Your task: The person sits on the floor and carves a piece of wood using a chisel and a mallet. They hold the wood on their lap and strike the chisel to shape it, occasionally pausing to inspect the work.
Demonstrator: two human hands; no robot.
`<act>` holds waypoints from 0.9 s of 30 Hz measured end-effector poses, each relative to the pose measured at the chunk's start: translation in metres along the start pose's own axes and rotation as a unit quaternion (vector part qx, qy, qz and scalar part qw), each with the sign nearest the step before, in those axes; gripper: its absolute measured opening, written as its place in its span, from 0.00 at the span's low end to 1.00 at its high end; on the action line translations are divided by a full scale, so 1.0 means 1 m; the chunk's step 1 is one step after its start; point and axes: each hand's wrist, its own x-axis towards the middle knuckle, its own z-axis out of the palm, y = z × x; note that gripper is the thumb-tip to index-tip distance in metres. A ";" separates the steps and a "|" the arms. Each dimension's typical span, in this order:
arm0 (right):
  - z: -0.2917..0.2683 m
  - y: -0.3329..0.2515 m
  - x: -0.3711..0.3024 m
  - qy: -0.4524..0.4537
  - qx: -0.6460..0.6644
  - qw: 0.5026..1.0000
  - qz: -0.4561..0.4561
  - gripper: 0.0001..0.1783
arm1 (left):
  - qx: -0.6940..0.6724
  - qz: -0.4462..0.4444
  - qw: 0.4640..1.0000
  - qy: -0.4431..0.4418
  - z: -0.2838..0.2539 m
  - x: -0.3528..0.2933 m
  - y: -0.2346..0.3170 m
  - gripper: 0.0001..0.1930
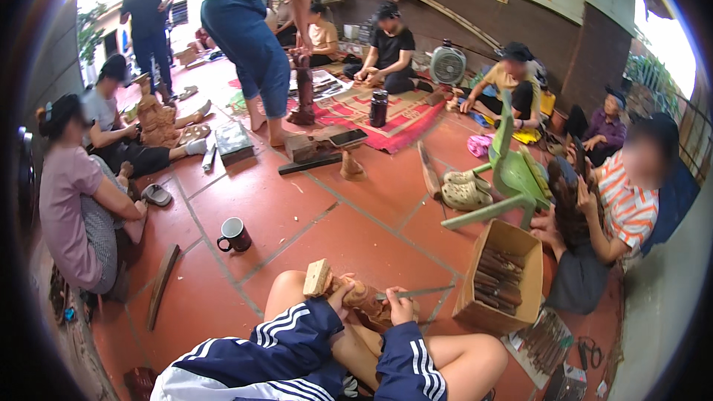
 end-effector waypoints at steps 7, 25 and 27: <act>-0.013 0.002 -0.002 0.016 0.033 0.999 0.040 0.11 | 0.014 0.055 0.998 0.030 0.005 0.003 -0.008 0.15; -0.007 0.003 -0.002 0.039 0.041 0.998 0.042 0.09 | 0.032 0.060 0.997 0.024 0.019 0.002 -0.001 0.14; -0.013 0.011 -0.003 0.045 0.034 0.998 0.029 0.09 | 0.032 0.057 0.998 0.017 0.017 0.003 -0.001 0.15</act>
